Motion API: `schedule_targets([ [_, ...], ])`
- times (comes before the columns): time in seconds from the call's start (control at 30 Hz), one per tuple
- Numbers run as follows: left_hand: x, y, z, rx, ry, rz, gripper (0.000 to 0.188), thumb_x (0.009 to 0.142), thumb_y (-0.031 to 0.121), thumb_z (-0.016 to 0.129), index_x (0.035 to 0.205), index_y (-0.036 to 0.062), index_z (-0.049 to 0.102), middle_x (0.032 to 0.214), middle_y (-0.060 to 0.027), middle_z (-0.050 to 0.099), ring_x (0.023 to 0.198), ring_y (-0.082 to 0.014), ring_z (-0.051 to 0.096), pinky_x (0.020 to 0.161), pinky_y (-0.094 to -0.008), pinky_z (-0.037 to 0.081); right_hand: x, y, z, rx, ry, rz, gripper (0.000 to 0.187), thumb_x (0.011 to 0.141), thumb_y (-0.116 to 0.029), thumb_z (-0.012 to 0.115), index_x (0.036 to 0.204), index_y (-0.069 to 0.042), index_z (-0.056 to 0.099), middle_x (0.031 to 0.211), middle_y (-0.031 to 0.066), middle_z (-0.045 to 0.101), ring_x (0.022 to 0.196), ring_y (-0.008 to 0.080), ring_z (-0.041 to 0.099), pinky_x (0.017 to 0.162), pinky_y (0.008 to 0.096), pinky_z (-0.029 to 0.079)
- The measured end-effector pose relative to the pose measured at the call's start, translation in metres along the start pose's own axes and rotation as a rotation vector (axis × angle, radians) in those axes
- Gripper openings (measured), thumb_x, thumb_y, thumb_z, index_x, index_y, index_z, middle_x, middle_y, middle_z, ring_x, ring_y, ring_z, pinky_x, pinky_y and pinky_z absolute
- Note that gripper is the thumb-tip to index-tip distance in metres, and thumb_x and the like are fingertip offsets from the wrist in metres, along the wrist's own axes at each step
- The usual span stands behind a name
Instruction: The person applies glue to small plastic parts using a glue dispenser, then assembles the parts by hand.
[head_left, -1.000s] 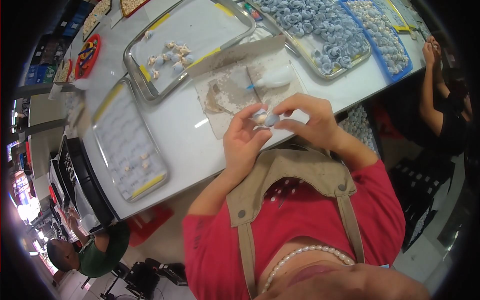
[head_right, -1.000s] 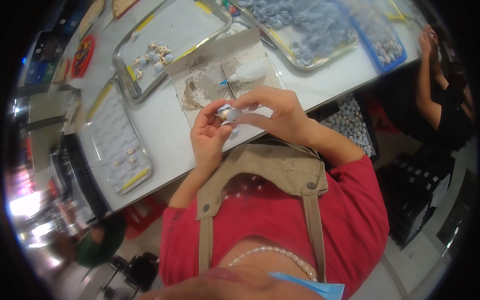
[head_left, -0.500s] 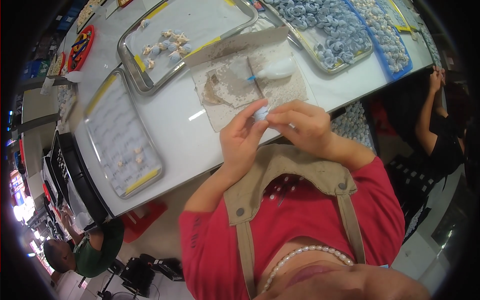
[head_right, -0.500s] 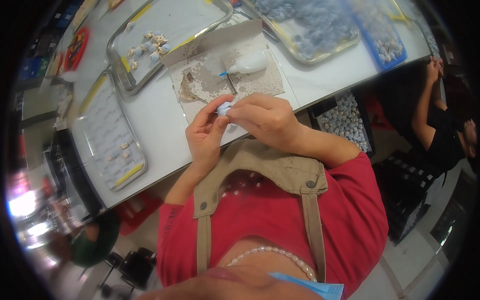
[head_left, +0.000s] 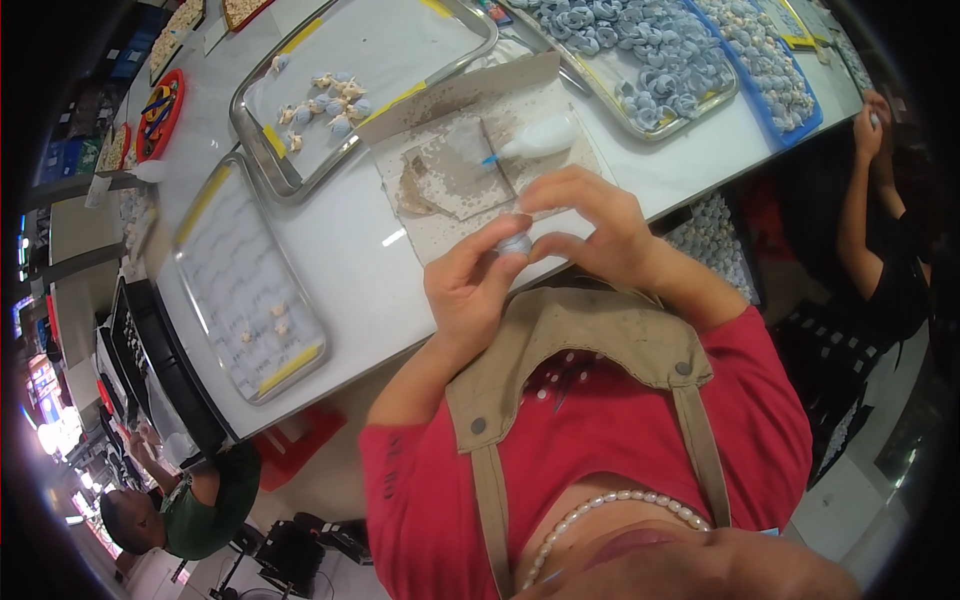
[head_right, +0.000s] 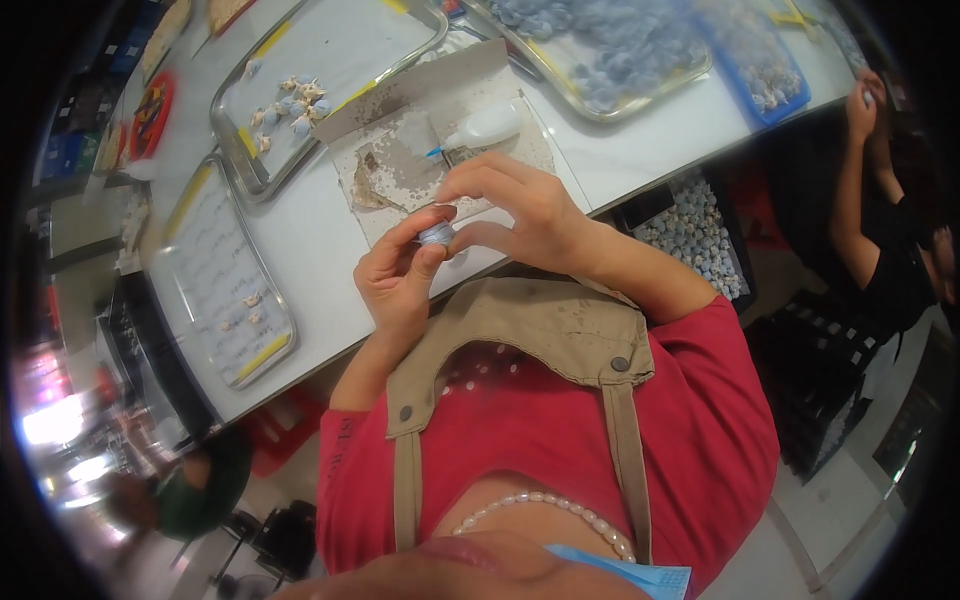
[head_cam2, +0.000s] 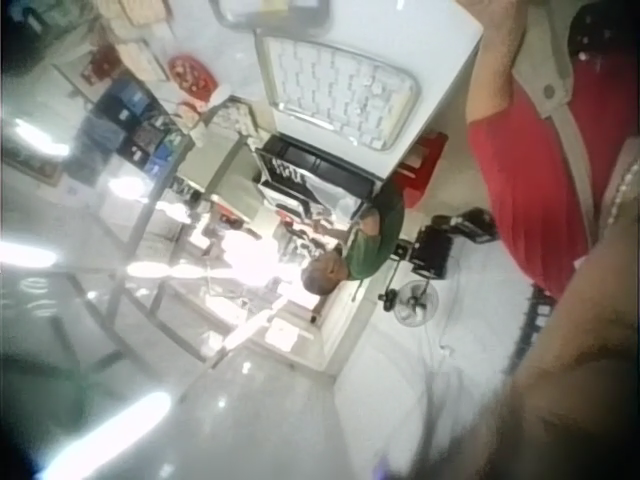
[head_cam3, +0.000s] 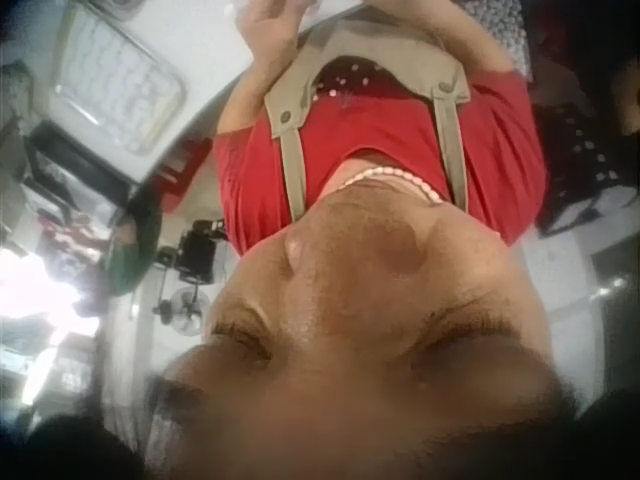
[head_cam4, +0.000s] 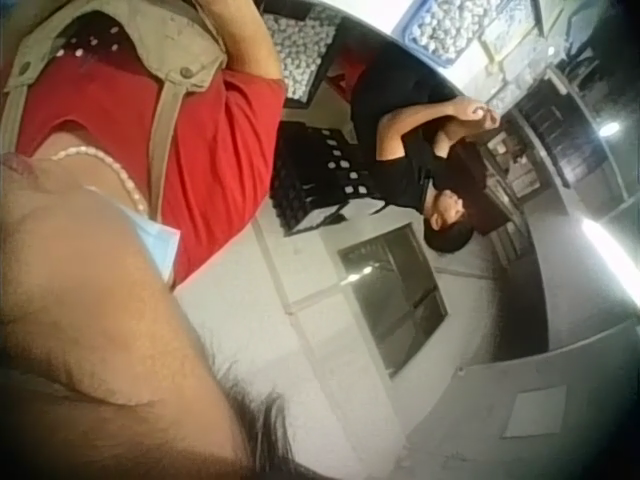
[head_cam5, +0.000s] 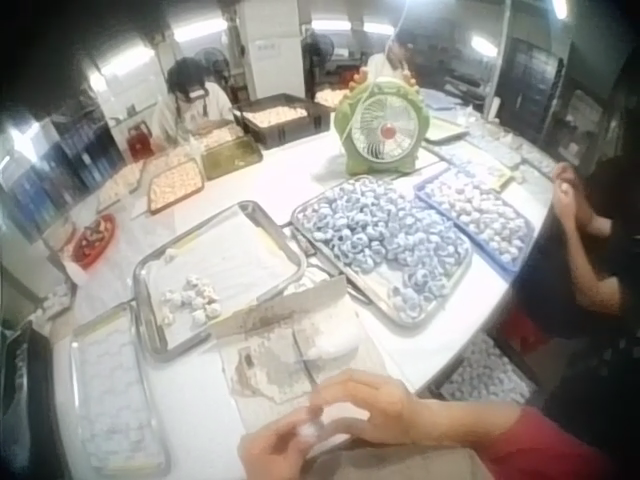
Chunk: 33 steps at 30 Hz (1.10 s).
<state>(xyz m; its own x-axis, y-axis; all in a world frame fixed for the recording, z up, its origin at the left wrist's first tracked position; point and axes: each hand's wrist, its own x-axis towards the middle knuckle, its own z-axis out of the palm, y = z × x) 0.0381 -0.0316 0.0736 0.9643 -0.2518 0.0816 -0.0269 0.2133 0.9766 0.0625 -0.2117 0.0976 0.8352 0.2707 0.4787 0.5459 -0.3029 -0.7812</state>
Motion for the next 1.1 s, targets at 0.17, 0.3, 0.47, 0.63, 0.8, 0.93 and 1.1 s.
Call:
schedule_targets([
  [0.17,-0.001,0.008,-0.001,0.009,-0.068,-0.019,0.036,0.083,0.012,0.064,0.113,-0.0038,0.054,0.108,-0.0118,0.060,0.087,-0.0119,0.058,0.077,-0.0222,0.046,-0.001,0.007,-0.005,0.357,-0.286,0.300,0.044,0.072,-0.005,0.070,0.113,-0.002,0.056,0.100,0.0088,0.062,0.087,0.0161,0.060,0.079,0.0288,0.049],
  [0.3,-0.002,0.013,0.000,-0.067,-0.079,-0.167,0.039,0.081,0.012,0.066,0.114,-0.0034,0.054,0.108,-0.0105,0.059,0.089,-0.0112,0.057,0.078,-0.0220,0.045,-0.001,0.003,-0.007,0.498,-0.352,0.376,0.044,0.074,-0.004,0.069,0.115,-0.001,0.054,0.102,0.0077,0.062,0.093,0.0138,0.058,0.084,0.0278,0.047],
  [0.47,-0.005,0.010,-0.002,-0.094,-0.077,-0.153,0.041,0.081,0.013,0.067,0.116,-0.0036,0.053,0.109,-0.0098,0.059,0.090,-0.0110,0.056,0.079,-0.0222,0.045,-0.003,0.001,-0.003,0.672,-0.313,0.419,0.044,0.076,-0.004,0.067,0.117,0.002,0.052,0.106,0.0087,0.060,0.102,0.0140,0.055,0.089,0.0265,0.044],
  [0.63,-0.004,0.014,0.003,-0.037,-0.085,-0.116,0.041,0.082,0.016,0.066,0.115,-0.0039,0.053,0.108,-0.0100,0.059,0.092,-0.0124,0.057,0.080,-0.0230,0.045,-0.004,0.005,-0.002,0.787,-0.316,0.420,0.044,0.076,-0.004,0.067,0.117,0.002,0.052,0.108,0.0099,0.059,0.102,0.0152,0.055,0.089,0.0274,0.044],
  [0.8,0.001,0.011,-0.006,0.057,-0.245,0.020,0.044,0.082,0.019,0.066,0.117,-0.0052,0.052,0.107,-0.0121,0.060,0.094,-0.0141,0.057,0.082,-0.0242,0.044,-0.005,0.008,-0.006,0.572,-0.336,0.251,0.046,0.075,-0.007,0.069,0.117,0.001,0.052,0.109,0.0091,0.059,0.101,0.0158,0.056,0.088,0.0283,0.044],
  [0.93,0.001,0.020,0.001,0.042,-0.215,-0.029,0.044,0.083,0.022,0.065,0.115,-0.0056,0.053,0.106,-0.0133,0.061,0.095,-0.0151,0.057,0.082,-0.0248,0.044,-0.003,0.004,-0.006,0.615,-0.334,0.267,0.046,0.075,-0.014,0.070,0.116,-0.001,0.054,0.107,0.0083,0.061,0.097,0.0154,0.057,0.085,0.0277,0.045],
  [1.1,0.001,0.021,0.004,0.091,-0.212,0.037,0.040,0.084,0.022,0.064,0.111,-0.0058,0.055,0.103,-0.0134,0.062,0.093,-0.0151,0.057,0.080,-0.0244,0.044,-0.001,0.004,-0.009,0.545,-0.379,0.199,0.045,0.077,-0.017,0.069,0.116,-0.001,0.055,0.106,0.0088,0.062,0.093,0.0157,0.059,0.082,0.0275,0.046],
])
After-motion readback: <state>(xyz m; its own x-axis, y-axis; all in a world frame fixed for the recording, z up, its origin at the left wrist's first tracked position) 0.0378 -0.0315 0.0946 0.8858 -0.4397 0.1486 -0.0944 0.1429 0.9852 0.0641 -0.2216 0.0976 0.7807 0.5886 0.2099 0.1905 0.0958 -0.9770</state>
